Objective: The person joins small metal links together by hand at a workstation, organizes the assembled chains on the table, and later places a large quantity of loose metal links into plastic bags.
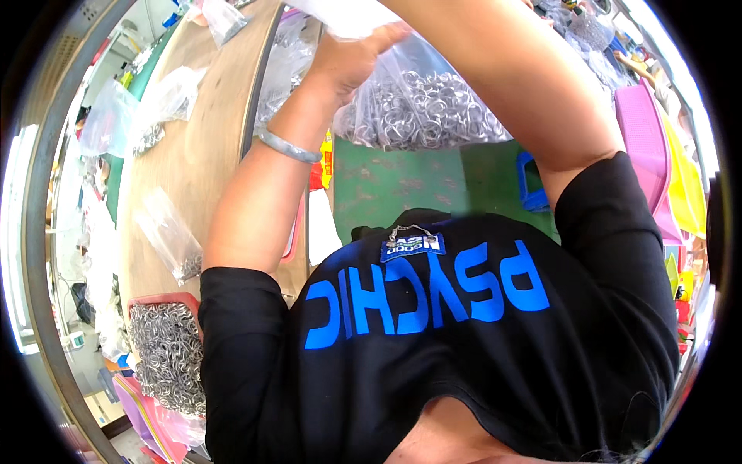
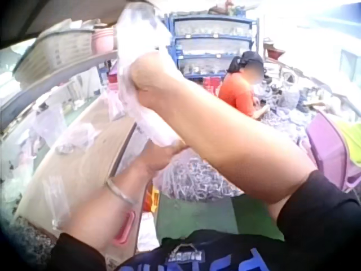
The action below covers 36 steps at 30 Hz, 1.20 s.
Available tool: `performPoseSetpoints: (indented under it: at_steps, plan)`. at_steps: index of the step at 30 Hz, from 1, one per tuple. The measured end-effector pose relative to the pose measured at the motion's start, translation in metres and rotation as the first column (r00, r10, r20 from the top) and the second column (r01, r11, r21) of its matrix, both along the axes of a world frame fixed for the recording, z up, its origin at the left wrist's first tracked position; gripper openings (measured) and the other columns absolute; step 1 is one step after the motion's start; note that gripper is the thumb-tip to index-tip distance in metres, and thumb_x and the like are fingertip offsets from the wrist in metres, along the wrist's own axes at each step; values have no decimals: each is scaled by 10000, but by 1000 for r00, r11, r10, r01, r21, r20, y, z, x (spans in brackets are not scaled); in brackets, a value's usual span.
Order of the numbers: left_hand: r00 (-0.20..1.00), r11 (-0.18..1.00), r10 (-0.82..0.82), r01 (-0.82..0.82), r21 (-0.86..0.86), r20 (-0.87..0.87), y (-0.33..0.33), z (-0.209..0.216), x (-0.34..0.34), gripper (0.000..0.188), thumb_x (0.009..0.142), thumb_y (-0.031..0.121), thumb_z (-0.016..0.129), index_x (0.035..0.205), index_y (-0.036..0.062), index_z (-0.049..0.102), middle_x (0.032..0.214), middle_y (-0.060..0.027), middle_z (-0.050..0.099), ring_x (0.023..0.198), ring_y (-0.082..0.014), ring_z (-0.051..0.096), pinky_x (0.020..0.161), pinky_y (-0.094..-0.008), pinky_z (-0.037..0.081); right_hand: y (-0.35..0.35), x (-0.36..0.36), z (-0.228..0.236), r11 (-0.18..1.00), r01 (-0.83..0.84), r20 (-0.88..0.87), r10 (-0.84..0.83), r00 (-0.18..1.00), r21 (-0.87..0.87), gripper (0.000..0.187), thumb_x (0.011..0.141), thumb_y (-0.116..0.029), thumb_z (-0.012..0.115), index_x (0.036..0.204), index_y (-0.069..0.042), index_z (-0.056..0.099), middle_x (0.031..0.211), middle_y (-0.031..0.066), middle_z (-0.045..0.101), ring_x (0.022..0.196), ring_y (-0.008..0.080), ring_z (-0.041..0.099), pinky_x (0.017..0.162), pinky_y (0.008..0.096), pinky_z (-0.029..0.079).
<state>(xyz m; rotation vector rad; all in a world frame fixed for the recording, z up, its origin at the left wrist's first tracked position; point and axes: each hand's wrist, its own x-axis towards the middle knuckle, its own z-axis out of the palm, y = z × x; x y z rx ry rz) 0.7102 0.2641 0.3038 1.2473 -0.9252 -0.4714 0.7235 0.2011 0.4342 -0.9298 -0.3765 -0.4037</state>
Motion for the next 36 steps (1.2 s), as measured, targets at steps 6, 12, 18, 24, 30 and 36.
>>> performPoseSetpoints:
  at_steps: [6, 12, 18, 24, 30, 36]
  plan:
    - [893, 996, 85, -64, 61, -442, -14, 25, -2, 218, 825, 179, 528, 935, -4, 574, 895, -103, 608, 835, -224, 585, 765, -325, 469, -45, -59, 39, 481, 448, 247, -424, 871, -753, 382, 683, -67, 528, 1050, 35, 501, 750, 122, 598, 664, 201, 571, 605, 313, 466]
    - [845, 974, -212, 141, -178, -490, 20, 73, 10, 192, 833, 157, 487, 896, -2, 576, 846, -115, 608, 768, -229, 593, 662, -377, 504, -99, -148, -47, 286, 836, 337, -816, 469, -469, 289, 778, -167, 547, 1006, -17, 449, 730, 59, 492, 622, 161, 489, 581, 279, 416]
    - [870, 973, -200, 123, -195, -450, 18, 120, 12, 226, 842, 175, 472, 893, -26, 564, 894, -160, 588, 783, -280, 569, 710, -408, 477, -119, -157, -237, 729, 652, -446, -523, 727, 208, 544, 842, -465, 459, 1185, -56, 357, 1182, 129, 363, 1000, 238, 420, 766, 414, 429]
    - [713, 894, -443, 400, -203, -544, 20, 123, 38, 278, 847, 205, 477, 971, -39, 525, 1006, -204, 561, 893, -341, 552, 810, -462, 438, -49, -132, -195, 970, -236, 90, 231, 969, 54, 1012, 613, -464, 725, 1345, -122, 115, 1330, 94, 282, 1235, 267, 271, 961, 503, 273]
    - [802, 989, -147, 118, -88, -579, 5, 124, 20, 219, 846, 227, 477, 894, 26, 548, 883, -153, 598, 747, -304, 582, 671, -438, 485, -44, -147, -164, 993, 49, 111, -61, 992, 107, 752, 658, -343, 741, 1214, -18, 353, 1122, 74, 511, 1057, 185, 475, 930, 342, 348]
    - [813, 995, -92, 62, -73, -575, 1, 108, 39, 249, 864, 223, 435, 966, 12, 520, 941, -170, 587, 823, -321, 580, 697, -449, 489, -31, -157, -150, 968, 241, 90, -247, 965, 73, 740, 641, -301, 757, 1201, -8, 372, 1115, 73, 514, 1043, 190, 480, 913, 331, 361]
